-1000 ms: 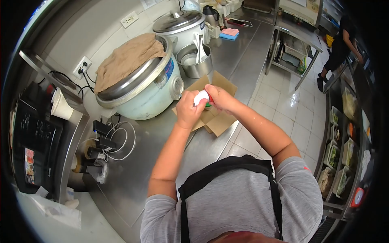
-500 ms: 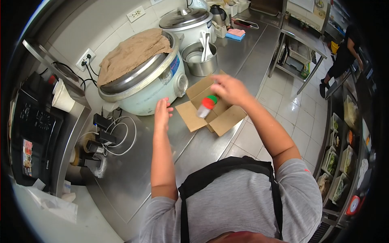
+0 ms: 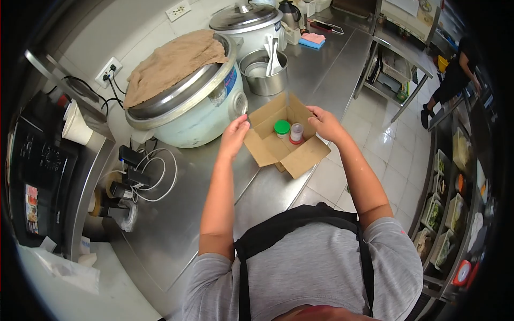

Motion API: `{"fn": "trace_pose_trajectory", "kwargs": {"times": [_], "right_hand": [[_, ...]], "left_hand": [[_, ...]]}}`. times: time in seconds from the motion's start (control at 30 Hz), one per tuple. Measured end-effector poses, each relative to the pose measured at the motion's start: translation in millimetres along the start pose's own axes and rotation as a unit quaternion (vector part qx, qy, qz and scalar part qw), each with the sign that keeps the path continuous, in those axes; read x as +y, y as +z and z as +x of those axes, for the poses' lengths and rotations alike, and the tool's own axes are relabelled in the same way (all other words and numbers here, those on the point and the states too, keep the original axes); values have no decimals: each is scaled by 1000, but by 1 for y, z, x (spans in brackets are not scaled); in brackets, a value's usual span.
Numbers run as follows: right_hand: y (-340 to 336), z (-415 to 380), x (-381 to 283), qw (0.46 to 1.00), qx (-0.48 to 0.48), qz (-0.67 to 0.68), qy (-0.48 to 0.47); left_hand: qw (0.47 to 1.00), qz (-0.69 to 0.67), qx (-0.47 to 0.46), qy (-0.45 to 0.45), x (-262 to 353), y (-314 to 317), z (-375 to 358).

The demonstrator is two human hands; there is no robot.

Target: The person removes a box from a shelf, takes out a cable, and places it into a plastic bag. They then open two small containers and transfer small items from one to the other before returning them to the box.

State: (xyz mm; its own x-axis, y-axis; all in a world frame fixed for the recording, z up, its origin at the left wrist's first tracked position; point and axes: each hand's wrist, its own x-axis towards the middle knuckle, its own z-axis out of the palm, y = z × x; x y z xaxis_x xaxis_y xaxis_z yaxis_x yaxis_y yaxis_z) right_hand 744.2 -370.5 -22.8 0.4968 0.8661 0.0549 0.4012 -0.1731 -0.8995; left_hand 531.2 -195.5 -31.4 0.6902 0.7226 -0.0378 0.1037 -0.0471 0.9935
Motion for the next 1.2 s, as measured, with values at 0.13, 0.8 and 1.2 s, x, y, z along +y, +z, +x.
{"fn": "trace_pose_trajectory", "kwargs": {"times": [0.13,0.8,1.2], "right_hand": [[-1,-5,5,1000,5,0,-6],[89,37,-2,831,-114,-539,-78],[19,3,-81,955,-186,-94,-209]], "left_hand": [[999,45,-10,10,10,2,-6],[944,305,31,123,-11,13,-11],[950,204,189,141,2,3,-43]]}}
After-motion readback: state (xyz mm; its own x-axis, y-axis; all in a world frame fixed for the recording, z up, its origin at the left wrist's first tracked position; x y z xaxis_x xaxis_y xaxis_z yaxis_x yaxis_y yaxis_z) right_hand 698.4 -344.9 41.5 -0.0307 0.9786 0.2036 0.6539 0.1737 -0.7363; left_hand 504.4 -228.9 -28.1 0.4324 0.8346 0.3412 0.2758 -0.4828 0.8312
